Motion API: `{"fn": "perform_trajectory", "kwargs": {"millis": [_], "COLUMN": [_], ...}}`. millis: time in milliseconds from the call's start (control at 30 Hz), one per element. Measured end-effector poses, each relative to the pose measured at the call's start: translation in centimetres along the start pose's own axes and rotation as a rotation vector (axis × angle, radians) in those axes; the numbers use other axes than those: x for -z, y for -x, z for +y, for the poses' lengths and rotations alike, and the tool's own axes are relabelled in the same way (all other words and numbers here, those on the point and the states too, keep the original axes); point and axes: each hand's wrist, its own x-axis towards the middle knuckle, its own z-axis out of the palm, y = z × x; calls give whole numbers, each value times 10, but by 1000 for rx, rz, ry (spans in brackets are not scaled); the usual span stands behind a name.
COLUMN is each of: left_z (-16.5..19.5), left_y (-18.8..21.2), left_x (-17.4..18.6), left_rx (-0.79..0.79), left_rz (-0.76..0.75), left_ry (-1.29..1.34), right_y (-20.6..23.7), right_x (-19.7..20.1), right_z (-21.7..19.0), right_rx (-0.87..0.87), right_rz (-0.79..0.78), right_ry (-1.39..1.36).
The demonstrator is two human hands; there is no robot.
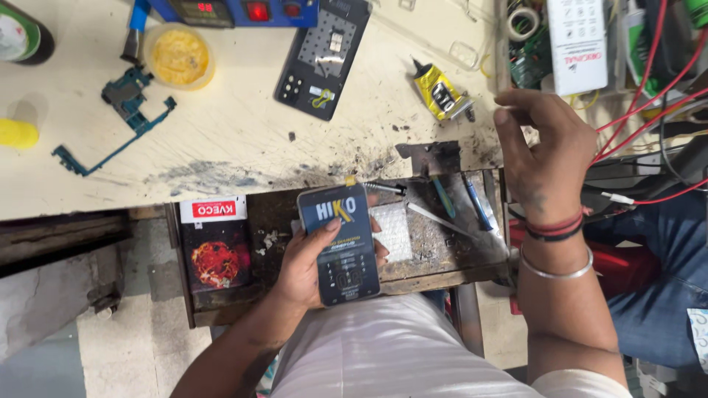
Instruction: The person disassembles a smartphone on a workbench, removes the back cover, and uses a screwdriver to detach internal components. They then reassemble the device, secure the back cover, and test the touchscreen functionality.
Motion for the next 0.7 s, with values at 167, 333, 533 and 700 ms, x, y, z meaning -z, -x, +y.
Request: {"fn": "perform_trajectory", "kwargs": {"millis": [167, 333, 533, 700], "left_z": [-2, -8, -9, -5], "left_y": [7, 16, 38, 44], "left_x": [2, 3, 6, 11], "left_rx": [-47, -83, -92, -110], "left_rz": [58, 140, 236, 255], "left_ry": [-41, -157, -183, -168], "right_y": [-51, -123, -167, -173], "right_x": [-18, -66, -114, -117], "right_z": [17, 29, 24, 35], "right_rx": [140, 196, 208, 180], "right_rz": [-23, -118, -146, -231], "right_ry": [70, 17, 196, 182]}}
